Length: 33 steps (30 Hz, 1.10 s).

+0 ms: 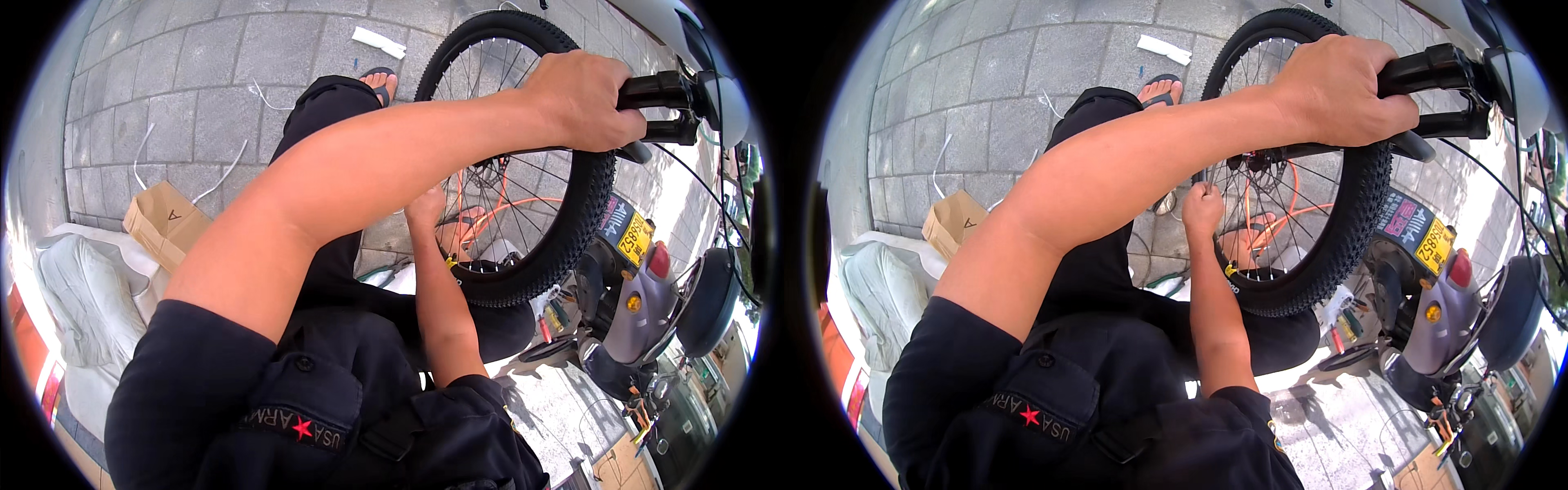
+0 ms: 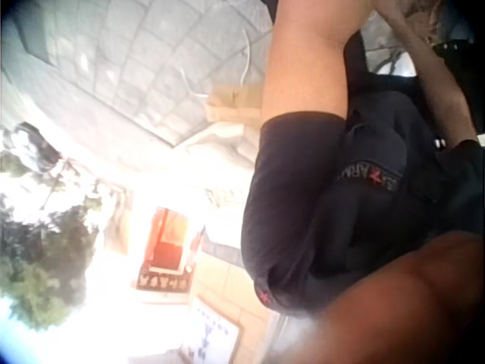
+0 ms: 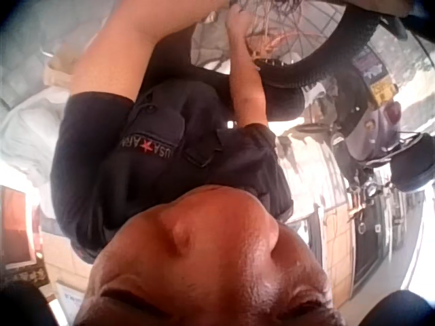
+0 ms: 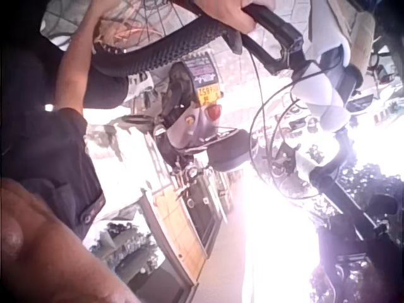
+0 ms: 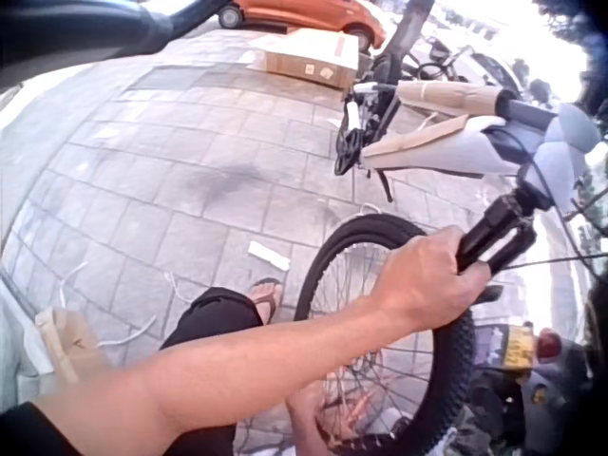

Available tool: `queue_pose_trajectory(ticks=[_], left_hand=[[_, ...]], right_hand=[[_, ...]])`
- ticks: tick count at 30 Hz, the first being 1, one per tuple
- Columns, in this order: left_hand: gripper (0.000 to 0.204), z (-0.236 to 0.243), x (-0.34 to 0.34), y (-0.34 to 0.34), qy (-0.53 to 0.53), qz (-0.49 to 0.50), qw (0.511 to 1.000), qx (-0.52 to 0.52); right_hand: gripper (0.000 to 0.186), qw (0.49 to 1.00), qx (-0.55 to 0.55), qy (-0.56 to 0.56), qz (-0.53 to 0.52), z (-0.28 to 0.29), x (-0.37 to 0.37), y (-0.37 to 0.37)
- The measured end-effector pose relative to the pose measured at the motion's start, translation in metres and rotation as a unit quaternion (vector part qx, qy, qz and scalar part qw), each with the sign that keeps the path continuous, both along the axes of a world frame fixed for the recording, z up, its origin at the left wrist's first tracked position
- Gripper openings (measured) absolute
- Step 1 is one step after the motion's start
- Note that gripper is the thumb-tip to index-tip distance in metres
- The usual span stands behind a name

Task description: The person sits on the sidewalk and works on the front wheel of a bicycle. They use a wrench to tighten the axle nuts and adjust the wheel alignment within the fork. The person repeatedly spins the wheel to check for wobbles and makes fine adjustments to the axle nuts.

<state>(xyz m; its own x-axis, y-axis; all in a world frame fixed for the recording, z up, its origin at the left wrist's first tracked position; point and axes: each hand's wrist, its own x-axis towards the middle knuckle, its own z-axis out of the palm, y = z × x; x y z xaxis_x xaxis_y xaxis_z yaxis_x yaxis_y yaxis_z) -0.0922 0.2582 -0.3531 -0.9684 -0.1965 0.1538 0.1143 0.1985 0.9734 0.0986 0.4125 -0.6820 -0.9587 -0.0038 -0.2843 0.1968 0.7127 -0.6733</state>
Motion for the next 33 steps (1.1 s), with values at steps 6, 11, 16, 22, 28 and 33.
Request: queue_pose_trajectory(ticks=[6, 11, 16, 22, 28, 33], left_hand=[[0.041, -0.002, -0.002, -0.007, -0.002, 0.022, 1.0, 0.002], [0.041, -0.005, -0.006, -0.006, 0.026, 0.025, 0.999, 0.014], [0.041, -0.008, -0.007, -0.001, 0.029, 0.025, 0.999, 0.025], [0.046, -0.005, -0.005, -0.005, -0.008, 0.005, 1.0, 0.004], [0.045, -0.002, -0.001, -0.007, -0.006, 0.004, 1.0, 0.016], [0.045, -0.007, -0.004, -0.004, 0.012, 0.014, 1.0, 0.014]], right_hand=[[0.031, 0.985, -0.135, -0.083, -0.068, 0.01, -0.003, -0.006], [0.038, 0.973, -0.156, -0.164, -0.045, 0.074, 0.037, 0.013], [0.041, 0.986, 0.097, -0.055, 0.125, 0.16, 0.013, 0.013], [0.037, 0.94, 0.272, -0.018, 0.204, 0.222, -0.03, -0.008], [0.028, 0.909, 0.334, -0.069, 0.24, 0.247, -0.062, -0.035], [0.024, 0.884, 0.354, -0.067, 0.298, 0.247, -0.087, -0.052]])
